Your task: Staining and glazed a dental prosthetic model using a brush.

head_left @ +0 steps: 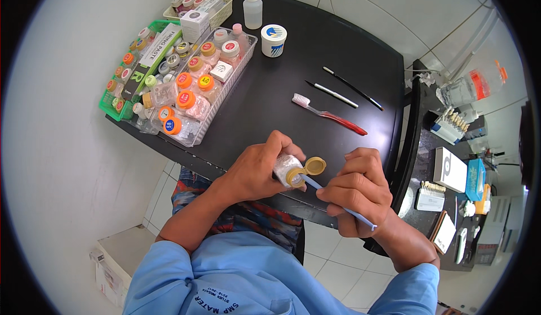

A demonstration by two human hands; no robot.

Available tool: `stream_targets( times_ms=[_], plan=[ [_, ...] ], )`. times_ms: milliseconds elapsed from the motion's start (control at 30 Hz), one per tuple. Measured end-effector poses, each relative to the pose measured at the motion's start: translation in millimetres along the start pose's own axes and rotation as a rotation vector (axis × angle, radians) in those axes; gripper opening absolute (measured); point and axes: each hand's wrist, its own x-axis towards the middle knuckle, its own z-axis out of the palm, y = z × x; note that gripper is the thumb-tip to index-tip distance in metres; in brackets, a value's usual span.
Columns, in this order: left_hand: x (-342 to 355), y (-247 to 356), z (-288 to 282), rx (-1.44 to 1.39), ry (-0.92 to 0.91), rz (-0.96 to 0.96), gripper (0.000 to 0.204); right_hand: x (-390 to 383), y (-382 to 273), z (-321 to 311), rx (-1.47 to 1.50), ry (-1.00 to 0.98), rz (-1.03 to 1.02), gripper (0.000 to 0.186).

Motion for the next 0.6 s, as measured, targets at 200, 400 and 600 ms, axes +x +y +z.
stream_targets(
  times_ms=[200, 400, 600],
  plan=[
    [3.8, 7.6, -4.7, 0.039, -0.058, 0.122, 0.070, 4.6, 1.5, 7.8, -0.070, -0.032, 0.021, 0.028],
    [4.7, 3.2, -6.3, 0.052, -0.037, 0.234, 0.074, 3.2, 3.7, 6.2, 0.017, -0.039, 0.032, 0.031],
    [2.1, -2.0, -4.7, 0.081, 0.036, 0.173, 0.056, 5.5, 2.3, 6.3, 0.070, -0.048, 0.021, 0.031]
  ],
)
